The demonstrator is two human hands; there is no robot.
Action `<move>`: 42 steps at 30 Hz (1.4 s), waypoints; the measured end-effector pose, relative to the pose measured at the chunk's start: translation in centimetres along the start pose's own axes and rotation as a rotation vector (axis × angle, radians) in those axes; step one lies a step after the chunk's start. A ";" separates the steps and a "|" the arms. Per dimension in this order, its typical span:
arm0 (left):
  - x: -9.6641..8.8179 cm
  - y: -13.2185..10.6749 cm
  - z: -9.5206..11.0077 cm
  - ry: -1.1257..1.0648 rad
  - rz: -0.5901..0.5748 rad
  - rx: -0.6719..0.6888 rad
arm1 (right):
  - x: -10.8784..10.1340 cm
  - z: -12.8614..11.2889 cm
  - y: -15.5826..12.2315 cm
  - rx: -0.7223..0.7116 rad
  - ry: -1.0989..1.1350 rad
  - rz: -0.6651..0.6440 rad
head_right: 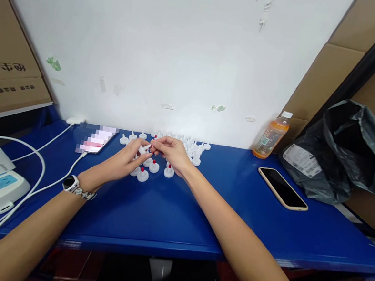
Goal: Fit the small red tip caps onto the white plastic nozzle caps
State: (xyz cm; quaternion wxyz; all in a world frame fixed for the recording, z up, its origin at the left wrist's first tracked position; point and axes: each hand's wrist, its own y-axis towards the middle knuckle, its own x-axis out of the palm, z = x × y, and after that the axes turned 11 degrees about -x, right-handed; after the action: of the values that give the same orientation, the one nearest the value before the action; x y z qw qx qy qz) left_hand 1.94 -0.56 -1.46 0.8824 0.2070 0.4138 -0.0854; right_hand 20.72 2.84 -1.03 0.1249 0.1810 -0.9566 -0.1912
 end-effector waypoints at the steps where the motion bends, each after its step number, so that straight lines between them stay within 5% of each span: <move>1: 0.1 0.1 -0.1 0.001 0.000 0.013 | 0.1 0.0 0.0 0.001 0.015 0.013; 9: 0.7 0.2 -0.5 0.020 0.074 0.069 | 0.6 -0.1 0.1 -0.075 0.002 0.038; 17: 0.7 0.1 0.4 -0.045 0.077 0.069 | 0.3 -1.7 0.6 -0.115 -0.122 -0.120; 24: -0.9 0.3 -1.0 0.042 0.125 -0.083 | -1.7 -1.7 1.3 -0.242 -0.711 -0.046; 28: -2.3 0.3 -1.8 0.119 0.081 -0.167 | -2.2 -0.7 1.2 -0.184 -0.957 -0.197; 34: -2.8 0.1 -1.8 0.172 0.076 -0.200 | -1.9 -0.8 1.6 -0.125 -1.112 -0.393; 42: -4.2 -0.6 -4.0 0.274 -0.015 -0.485 | 1.0 -0.9 5.2 -0.202 -1.207 -0.389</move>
State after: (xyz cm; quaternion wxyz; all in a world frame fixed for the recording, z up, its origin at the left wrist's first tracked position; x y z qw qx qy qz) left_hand -3.68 0.56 -0.74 0.8414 -0.0036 0.5390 0.0384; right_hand 18.58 6.62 2.09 -0.4559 0.1992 -0.7856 -0.3678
